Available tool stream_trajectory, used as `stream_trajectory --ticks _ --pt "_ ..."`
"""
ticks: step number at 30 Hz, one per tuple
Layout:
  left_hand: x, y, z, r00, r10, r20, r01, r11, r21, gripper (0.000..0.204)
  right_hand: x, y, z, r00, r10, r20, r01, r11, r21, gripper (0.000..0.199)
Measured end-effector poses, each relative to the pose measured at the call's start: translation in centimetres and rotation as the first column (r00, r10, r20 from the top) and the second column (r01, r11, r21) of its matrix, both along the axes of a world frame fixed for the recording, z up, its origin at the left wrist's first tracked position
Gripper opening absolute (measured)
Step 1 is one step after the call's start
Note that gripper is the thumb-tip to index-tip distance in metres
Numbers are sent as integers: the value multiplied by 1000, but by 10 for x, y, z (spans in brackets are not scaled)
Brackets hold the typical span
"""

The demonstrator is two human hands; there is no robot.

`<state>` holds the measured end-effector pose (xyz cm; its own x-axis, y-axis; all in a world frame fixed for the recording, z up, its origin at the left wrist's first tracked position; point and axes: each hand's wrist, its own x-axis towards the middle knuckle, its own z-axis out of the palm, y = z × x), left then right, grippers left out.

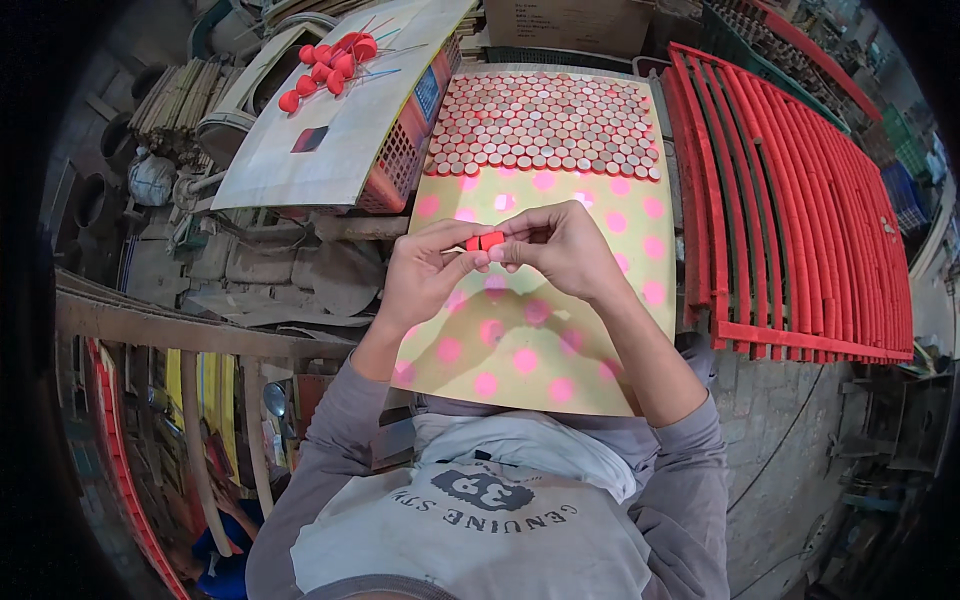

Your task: The person repeatedly picks up red cylindrical foam pieces, breaks them into smaller segments, and places them onto a yellow board with pink polka dots. The person arranges these segments in rows alongside other similar items already on the board.

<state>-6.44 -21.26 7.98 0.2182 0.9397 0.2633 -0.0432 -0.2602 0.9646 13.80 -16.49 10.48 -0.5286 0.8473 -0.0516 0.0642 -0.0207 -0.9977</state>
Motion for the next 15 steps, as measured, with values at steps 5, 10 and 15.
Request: stream_trajectory --ticks 5,10,15 --pt "6 -9 -2 1000 12 24 -12 1000 -4 30 8 -7 5 1000 -1 -9 1 1000 -2 19" --pt "14 -11 -1 993 60 98 -55 997 -55 38 10 -10 8 1000 -2 0 2 1000 -26 24" --pt "19 -16 -5 936 310 -164 -291 948 133 60 3 -15 4 999 -34 23 34 999 10 32"
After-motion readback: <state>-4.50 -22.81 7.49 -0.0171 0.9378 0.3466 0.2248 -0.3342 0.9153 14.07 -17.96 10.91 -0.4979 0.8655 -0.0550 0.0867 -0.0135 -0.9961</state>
